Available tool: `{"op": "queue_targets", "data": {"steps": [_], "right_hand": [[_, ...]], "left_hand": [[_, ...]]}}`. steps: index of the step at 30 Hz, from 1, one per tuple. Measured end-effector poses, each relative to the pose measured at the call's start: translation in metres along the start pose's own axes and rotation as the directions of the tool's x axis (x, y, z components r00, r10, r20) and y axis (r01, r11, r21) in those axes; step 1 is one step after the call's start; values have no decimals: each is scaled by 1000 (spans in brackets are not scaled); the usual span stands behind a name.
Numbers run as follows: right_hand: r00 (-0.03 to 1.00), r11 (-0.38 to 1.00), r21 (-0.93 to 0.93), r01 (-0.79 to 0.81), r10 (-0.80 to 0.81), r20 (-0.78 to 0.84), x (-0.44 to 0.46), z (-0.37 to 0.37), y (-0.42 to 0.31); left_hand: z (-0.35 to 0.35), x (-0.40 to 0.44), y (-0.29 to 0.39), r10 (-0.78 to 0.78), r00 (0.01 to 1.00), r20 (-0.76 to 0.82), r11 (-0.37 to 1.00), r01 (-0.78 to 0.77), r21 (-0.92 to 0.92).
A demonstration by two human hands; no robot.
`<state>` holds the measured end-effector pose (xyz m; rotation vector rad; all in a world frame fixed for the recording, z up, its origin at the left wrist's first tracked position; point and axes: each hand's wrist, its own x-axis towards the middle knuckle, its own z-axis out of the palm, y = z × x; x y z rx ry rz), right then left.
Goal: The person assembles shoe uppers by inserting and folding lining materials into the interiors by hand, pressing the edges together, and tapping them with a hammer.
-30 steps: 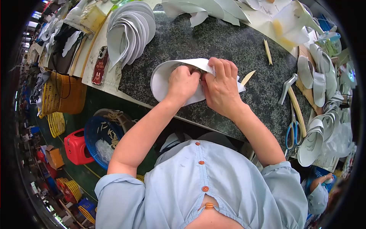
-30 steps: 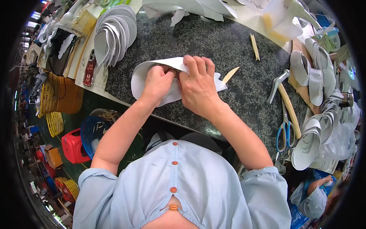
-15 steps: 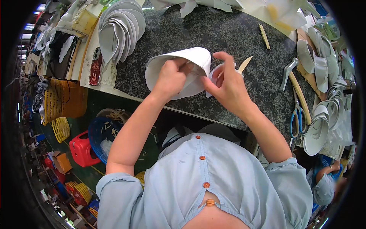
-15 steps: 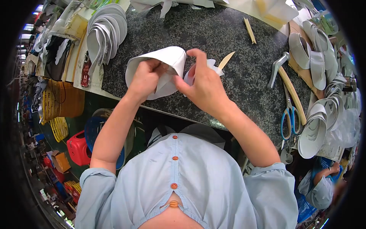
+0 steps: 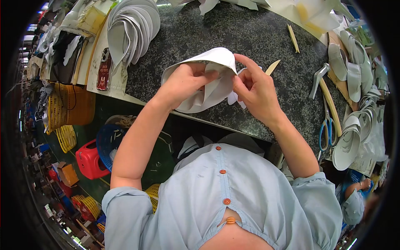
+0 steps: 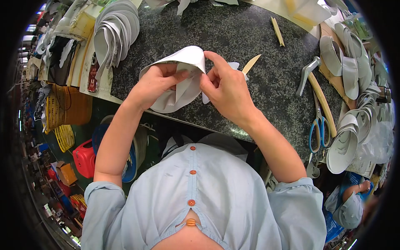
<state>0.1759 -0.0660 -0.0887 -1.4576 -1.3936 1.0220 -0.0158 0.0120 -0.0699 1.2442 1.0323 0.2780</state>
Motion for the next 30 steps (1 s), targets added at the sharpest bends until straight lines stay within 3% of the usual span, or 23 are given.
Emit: {"op": "queue_targets", "data": {"steps": [3, 8, 11, 15, 18, 20, 21, 23, 24, 26, 30], "right_hand": [[1000, 1000, 4, -11, 11, -5, 1, -1, -4], [997, 997, 21, -70, 70, 15, 4, -4, -5], [997, 997, 36, -75, 74, 16, 5, -4, -10], [998, 998, 6, -61, 61, 12, 7, -4, -14], [994, 994, 16, -109, 108, 20, 6, -2, -17], [992, 993, -39, -115, 116, 38, 8, -4, -16], [991, 988, -90, -123, 128, 50, 9, -5, -16], [988, 988, -44, -147, 148, 37, 11, -4, -19], [985, 985, 5, -172, 172, 24, 12, -5, -20], [987, 987, -3, -160, 160, 3, 13, -6, -22], [991, 989, 70, -133, 135, -16, 12, -4, -20]], "left_hand": [[-1, 1, -7, 55, 998, -14, 994, -57, -98], [-11, 1, -11, 42, 998, 36, 998, -43, 39], [-15, 0, -12, 101, 989, 107, 995, -101, 1], [-13, -2, -1, 62, 992, 110, 998, -64, 9], [-7, 0, 5, 112, 994, 13, 986, -113, 125], [-8, 3, 11, 180, 982, 65, 886, -190, 424], [-10, 6, 10, 183, 981, 62, 886, -192, 422], [-13, 11, 8, 297, 952, 74, 742, -279, 610], [-10, 9, 11, 303, 950, 72, 740, -282, 611], [0, 1, 20, 452, 885, -113, 781, -331, 530], [3, 5, 12, 454, 886, -93, 690, -283, 666]]}}
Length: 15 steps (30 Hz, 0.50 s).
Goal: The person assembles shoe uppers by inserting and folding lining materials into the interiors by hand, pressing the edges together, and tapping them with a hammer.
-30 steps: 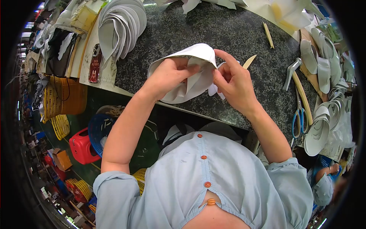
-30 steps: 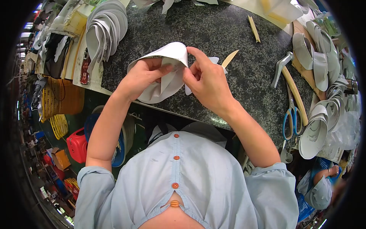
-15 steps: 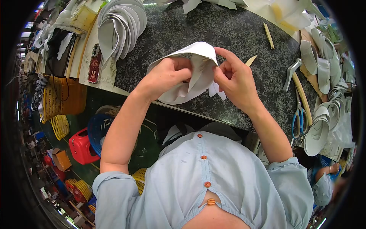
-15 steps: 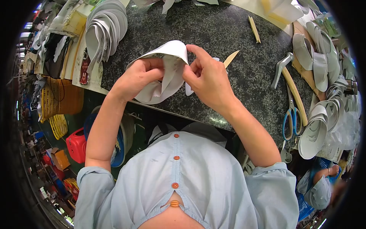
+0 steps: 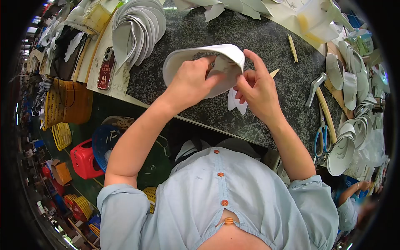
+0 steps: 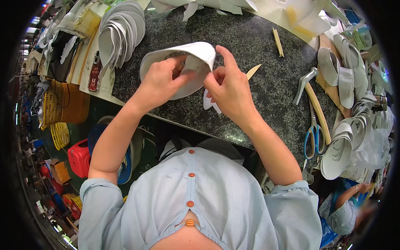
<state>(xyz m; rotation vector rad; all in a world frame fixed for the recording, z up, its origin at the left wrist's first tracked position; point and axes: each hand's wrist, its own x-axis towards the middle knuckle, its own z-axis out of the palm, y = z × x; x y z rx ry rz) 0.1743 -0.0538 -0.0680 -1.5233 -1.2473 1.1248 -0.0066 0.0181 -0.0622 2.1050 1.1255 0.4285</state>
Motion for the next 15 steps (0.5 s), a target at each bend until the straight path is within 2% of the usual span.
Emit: {"op": "queue_targets", "data": {"steps": [1, 3, 4, 5, 6, 7, 8, 9, 11, 13, 15], "right_hand": [[1000, 1000, -4, 4, -4, 5, 0, 2, 4], [997, 1000, -14, 20, -19, 80, -1, 4, 12], [991, 946, -296, 133, -127, 40, -4, 1, 10], [990, 944, -299, 138, -130, 45, -2, -1, 8], [857, 735, -472, 487, -506, 96, 0, -4, 6], [590, 380, -588, 714, -778, 214, 1, -5, 1], [557, 207, -649, 732, -730, 395, -5, -7, -8], [560, 209, -648, 732, -727, 398, -1, -9, -7], [666, 2, -800, 599, -556, 497, 11, -21, -2], [686, -23, -819, 573, -533, 495, 12, -39, 11], [606, -12, -719, 695, -528, 595, 10, -46, 17]], "left_hand": [[3, 3, -9, -2, 1000, -7, 1000, 2, -2], [8, 7, -23, 197, 975, -98, 970, -180, 161], [9, 3, -21, 204, 972, -113, 933, -158, 325], [8, 5, -19, 202, 972, -120, 933, -154, 324], [6, 6, -19, 355, 928, -111, 847, -269, 459], [7, 7, -18, 494, 866, -76, 728, -364, 581], [9, 7, -16, 532, 843, -71, 706, -396, 587], [10, 6, -17, 530, 845, -72, 710, -395, 584], [13, 6, -21, 526, 850, -8, 671, -410, 618], [13, 4, -29, 538, 841, -47, 688, -406, 601], [14, 1, -33, 498, 863, -84, 728, -363, 581]]}}
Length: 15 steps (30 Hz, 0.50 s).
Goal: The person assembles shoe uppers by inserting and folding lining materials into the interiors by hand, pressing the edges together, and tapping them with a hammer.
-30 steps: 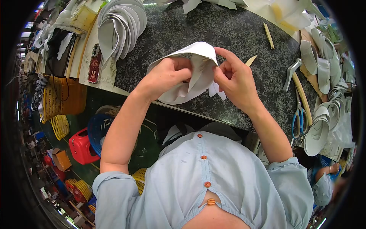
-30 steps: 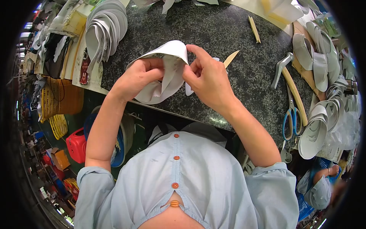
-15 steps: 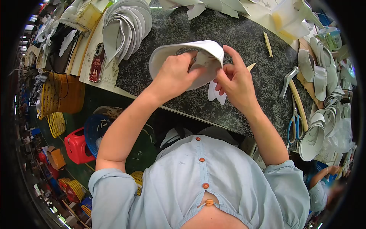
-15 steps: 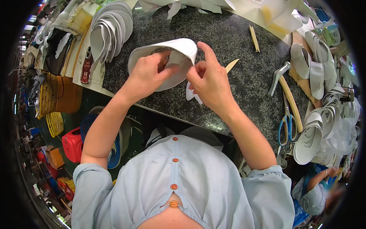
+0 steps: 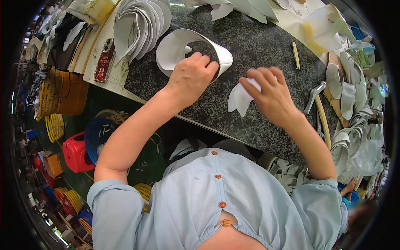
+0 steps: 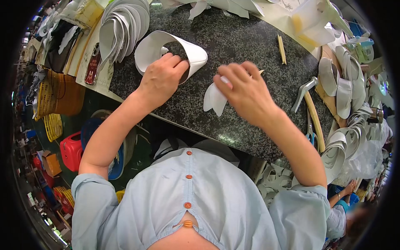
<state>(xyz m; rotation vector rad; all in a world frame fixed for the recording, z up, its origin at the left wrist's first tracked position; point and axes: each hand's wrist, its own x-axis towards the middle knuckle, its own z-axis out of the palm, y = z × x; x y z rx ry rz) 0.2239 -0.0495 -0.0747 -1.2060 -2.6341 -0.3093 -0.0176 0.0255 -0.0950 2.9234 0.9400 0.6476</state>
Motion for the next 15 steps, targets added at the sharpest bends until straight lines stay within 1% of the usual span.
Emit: {"op": "queue_targets", "data": {"steps": [1, 2, 3, 4, 5, 6, 7, 8, 9, 10, 11, 12, 13, 14, 15], "right_hand": [[995, 995, 86, 48, -40, -90, 2, -1, -6], [995, 995, 88, 52, -45, -84, 10, -1, -11], [989, 994, 60, 97, -89, -115, 21, -4, -16], [980, 990, 29, 138, -132, -148, 27, -5, -17], [984, 994, -23, 111, -113, -139, 29, -3, -12], [985, 994, -23, 108, -110, -136, 26, -3, -9], [991, 993, -66, 93, -99, -92, 21, -4, -5], [995, 991, -107, 80, -86, -46, 15, -5, -2], [996, 991, -94, 91, -92, -8, 10, -10, 1], [996, 991, -92, 93, -94, -2, 6, -11, 1], [995, 995, -28, 95, -94, 32, 3, -11, 1], [994, 995, 33, 92, -94, 64, 1, -11, 1], [995, 994, 76, 82, -86, 48, 4, -14, -2], [995, 994, 78, 77, -82, 53, 5, -13, -5], [997, 994, 111, 22, -30, 69, 7, -12, -7]], "left_hand": [[1, 0, 3, -9, 1000, -3, 1000, 9, -3], [1, 1, 9, 22, 1000, 16, 1000, -22, 12], [2, 2, 13, 56, 998, 38, 998, -57, 27], [4, 3, 16, 57, 998, 38, 998, -58, 24], [6, 3, 17, 59, 997, 40, 997, -61, 44], [5, 4, 19, 61, 997, 42, 996, -64, 63], [1, 5, 18, 9, 997, 77, 999, -5, -49], [-2, 7, 16, 10, 997, 80, 999, -6, -54], [-5, 9, 14, -149, 972, 181, 959, 186, -212], [-7, 11, 12, -283, 910, 302, 860, 381, -341], [-10, 14, 9, -252, 899, 357, 835, 388, -389], [-8, 16, 8, -250, 900, 358, 833, 388, -393], [-5, 18, 8, -204, 915, 347, 831, 350, -433], [-3, 20, 9, -157, 928, 339, 826, 311, -471], [4, 21, 11, -148, 951, 272, 850, 262, -456]]}}
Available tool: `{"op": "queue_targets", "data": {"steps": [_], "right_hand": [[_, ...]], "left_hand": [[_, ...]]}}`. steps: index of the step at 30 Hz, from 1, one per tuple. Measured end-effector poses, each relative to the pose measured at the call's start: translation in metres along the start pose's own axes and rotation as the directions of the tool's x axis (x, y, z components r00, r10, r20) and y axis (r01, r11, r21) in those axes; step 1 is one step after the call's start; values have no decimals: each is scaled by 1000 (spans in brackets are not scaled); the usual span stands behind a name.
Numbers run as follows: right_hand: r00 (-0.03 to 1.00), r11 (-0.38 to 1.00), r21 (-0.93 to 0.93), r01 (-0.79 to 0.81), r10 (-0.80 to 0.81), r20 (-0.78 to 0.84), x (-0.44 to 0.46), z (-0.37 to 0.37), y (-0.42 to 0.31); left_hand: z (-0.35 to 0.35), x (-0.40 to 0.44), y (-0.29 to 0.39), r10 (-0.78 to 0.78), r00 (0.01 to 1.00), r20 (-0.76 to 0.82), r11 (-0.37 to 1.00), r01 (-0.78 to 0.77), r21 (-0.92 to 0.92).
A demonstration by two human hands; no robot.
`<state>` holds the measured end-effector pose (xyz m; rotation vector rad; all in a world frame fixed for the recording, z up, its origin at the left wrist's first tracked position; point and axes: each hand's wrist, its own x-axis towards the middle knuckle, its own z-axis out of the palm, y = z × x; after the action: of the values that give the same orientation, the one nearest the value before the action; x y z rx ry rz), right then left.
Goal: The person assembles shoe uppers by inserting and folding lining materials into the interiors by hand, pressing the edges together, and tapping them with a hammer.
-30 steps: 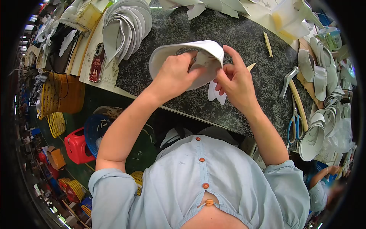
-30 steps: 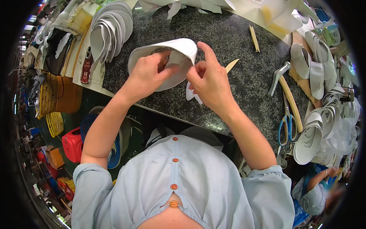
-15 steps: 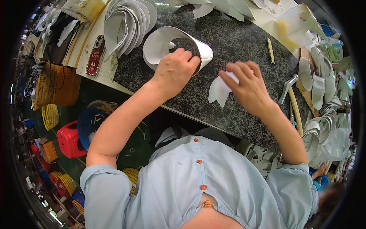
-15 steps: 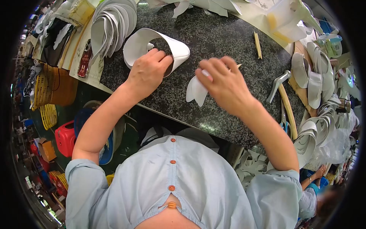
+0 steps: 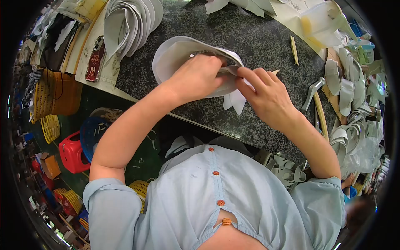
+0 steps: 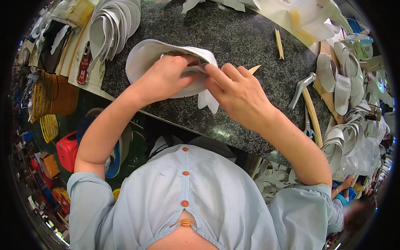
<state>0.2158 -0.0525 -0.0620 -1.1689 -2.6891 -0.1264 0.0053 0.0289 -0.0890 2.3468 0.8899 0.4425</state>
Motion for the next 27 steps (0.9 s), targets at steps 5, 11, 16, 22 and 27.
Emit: {"op": "queue_targets", "data": {"steps": [5, 11, 16, 22, 27], "right_hand": [[992, 992, 49, -119, 117, 50, 1, 7, 2], [968, 957, 145, -251, 250, 26, 10, -1, 0], [932, 921, 143, -363, 360, 50, 10, 5, 3], [922, 925, 7, -379, 377, 88, 20, 13, -7], [934, 935, 0, -356, 356, 27, 19, 26, -7]], "left_hand": [[0, 13, 0, -140, 990, 21, 986, 142, -86], [0, 19, 4, -139, 990, 38, 989, 141, -49], [3, 22, 14, -142, 989, 51, 988, 138, 66], [5, 29, 11, -165, 983, 80, 986, 167, -13], [5, 27, 8, -197, 978, 69, 978, 201, -59]]}}
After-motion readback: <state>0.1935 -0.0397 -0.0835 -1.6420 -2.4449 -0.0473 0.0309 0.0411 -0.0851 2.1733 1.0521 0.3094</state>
